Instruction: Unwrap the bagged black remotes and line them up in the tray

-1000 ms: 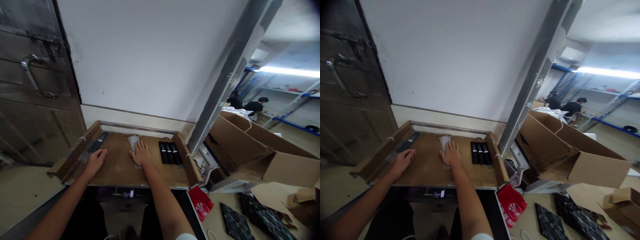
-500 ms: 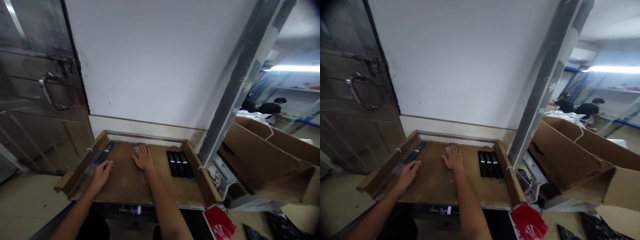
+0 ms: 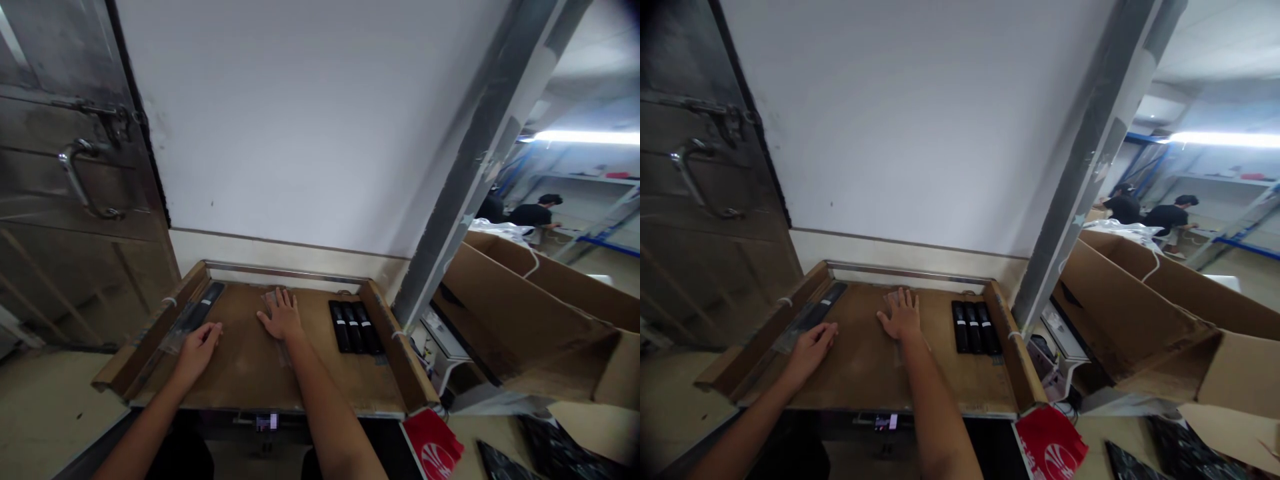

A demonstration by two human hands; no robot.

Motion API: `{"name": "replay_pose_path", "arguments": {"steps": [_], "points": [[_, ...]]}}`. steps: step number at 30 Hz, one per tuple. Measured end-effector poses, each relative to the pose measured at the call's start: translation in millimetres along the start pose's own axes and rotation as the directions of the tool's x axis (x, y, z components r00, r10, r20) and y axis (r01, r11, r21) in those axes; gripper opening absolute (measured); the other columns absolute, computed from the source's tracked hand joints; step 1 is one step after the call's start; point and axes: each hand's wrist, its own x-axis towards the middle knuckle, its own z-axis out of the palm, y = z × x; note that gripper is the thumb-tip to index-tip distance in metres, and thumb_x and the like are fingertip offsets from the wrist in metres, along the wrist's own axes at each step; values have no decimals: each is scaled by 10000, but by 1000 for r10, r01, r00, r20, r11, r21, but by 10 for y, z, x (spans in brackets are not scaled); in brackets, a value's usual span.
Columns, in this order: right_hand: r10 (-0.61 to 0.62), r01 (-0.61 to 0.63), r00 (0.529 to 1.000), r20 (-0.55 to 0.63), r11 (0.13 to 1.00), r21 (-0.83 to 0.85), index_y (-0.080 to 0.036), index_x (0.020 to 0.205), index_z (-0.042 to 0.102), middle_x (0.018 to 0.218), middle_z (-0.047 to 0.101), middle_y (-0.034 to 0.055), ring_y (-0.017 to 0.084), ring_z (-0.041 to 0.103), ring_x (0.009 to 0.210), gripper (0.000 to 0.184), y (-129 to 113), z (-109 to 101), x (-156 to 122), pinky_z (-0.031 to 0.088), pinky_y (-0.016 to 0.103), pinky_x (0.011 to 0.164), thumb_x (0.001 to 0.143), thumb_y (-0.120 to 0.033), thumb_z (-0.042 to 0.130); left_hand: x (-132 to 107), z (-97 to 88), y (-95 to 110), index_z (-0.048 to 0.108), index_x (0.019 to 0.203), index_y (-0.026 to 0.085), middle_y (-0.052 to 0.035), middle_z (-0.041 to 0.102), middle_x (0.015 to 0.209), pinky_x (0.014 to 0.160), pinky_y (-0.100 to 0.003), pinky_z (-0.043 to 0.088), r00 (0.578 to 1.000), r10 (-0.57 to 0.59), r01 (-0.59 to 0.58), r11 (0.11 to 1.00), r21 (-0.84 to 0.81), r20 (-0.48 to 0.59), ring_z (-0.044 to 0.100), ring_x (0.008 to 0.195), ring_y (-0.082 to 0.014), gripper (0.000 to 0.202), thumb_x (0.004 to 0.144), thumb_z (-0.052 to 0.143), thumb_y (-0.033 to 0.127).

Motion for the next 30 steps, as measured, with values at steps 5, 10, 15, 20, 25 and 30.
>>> {"name": "replay_pose_path", "arguments": {"steps": [5, 10, 15, 20, 25, 30], "points": [[-27, 27, 1000, 14, 1000, -4, -295, 1575, 299, 1671, 145, 75, 322, 77, 1546, 737, 5, -6, 8, 2, 585, 1207, 962, -705, 286, -3, 0, 51, 625, 668, 208, 13, 497, 549, 497, -261, 339, 1000, -10, 10, 1000, 9, -14, 467, 528, -155, 554, 776, 525, 742], [-32, 32, 999, 32, 999, -6, -320, 1570, 303, 1668, 163, 83, 332, 74, 1545, 752, 3, -29, 5, -13, 600, 1199, 945, -738, 280, -5, -4, 41, 631, 700, 197, 18, 501, 561, 510, -254, 341, 1000, -24, 25, 1000, -6, 4, 466, 541, -150, 548, 785, 532, 729], [-37, 38, 998, 51, 999, -17, -319, 1573, 292, 1672, 144, 88, 340, 63, 1544, 785, -4, -53, 0, -17, 610, 1193, 932, -769, 234, 5, -8, -13, 621, 721, 176, 28, 491, 559, 535, -239, 344, 1000, -22, 22, 1000, -1, 21, 461, 555, -137, 543, 812, 533, 704], [-60, 60, 998, 14, 998, -17, -260, 1594, 237, 1673, 109, 114, 346, 37, 1545, 822, -9, -55, -23, -20, 624, 1189, 939, -757, 247, 11, -1, -30, 618, 710, 175, 29, 486, 561, 525, -234, 334, 1000, -15, 15, 1000, -9, 19, 454, 550, -133, 541, 820, 534, 698], [-172, 172, 984, -35, 985, -12, -100, 1589, 215, 1665, 140, 140, 257, 66, 1551, 810, -6, -53, -46, -13, 485, 1235, 996, -652, 225, 1, -3, -38, 629, 729, 174, 27, 498, 571, 532, -231, 340, 1000, -12, 12, 1000, -3, 22, 464, 559, -134, 531, 831, 531, 686], [-163, 163, 986, 32, 987, 0, -187, 1572, 304, 1656, 214, 107, 287, 125, 1540, 782, -4, -54, -9, 10, 498, 1231, 975, -691, 262, -12, -13, -11, 620, 722, 175, 30, 491, 570, 524, -228, 333, 1000, -17, 17, 1000, -5, 23, 460, 557, -132, 527, 829, 533, 684]]}}
